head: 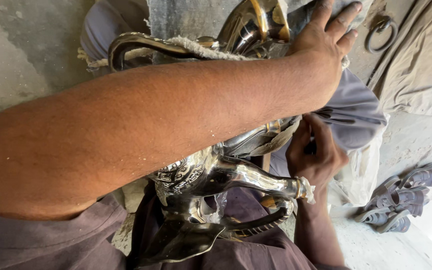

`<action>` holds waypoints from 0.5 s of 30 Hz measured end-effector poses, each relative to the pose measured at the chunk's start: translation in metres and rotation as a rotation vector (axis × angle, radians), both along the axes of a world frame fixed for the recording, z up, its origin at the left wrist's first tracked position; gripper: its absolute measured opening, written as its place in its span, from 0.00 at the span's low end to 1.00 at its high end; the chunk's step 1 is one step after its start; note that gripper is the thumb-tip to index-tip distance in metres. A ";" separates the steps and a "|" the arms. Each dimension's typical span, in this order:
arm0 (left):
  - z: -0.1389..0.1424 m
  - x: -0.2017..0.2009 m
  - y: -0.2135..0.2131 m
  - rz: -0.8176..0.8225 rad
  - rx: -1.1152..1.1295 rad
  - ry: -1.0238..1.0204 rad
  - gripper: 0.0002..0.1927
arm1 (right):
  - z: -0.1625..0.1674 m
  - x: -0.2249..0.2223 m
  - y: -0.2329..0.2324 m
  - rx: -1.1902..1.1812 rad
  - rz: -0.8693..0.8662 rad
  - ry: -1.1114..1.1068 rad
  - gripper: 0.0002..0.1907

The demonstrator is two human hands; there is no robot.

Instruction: The person sits on the floor and repeatedly strikes a silver-colored metal object with a wooden mallet. They hold a small cylindrical tool against the object's surface and tap it with the mallet to shape or adjust the metal.

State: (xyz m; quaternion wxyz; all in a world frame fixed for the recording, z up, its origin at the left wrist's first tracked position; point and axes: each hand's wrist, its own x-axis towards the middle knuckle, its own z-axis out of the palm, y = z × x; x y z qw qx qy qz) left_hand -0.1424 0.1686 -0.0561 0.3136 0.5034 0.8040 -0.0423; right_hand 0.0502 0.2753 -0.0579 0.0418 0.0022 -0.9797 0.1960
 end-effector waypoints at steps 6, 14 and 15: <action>0.000 -0.001 0.000 0.018 0.042 0.020 0.43 | 0.005 -0.001 -0.002 0.029 -0.001 0.001 0.05; 0.000 -0.001 0.000 0.018 0.072 -0.015 0.44 | 0.013 -0.011 -0.013 -0.009 -0.039 -0.012 0.03; 0.000 -0.001 0.000 0.035 0.072 -0.024 0.42 | 0.015 -0.011 -0.015 0.007 -0.039 -0.001 0.03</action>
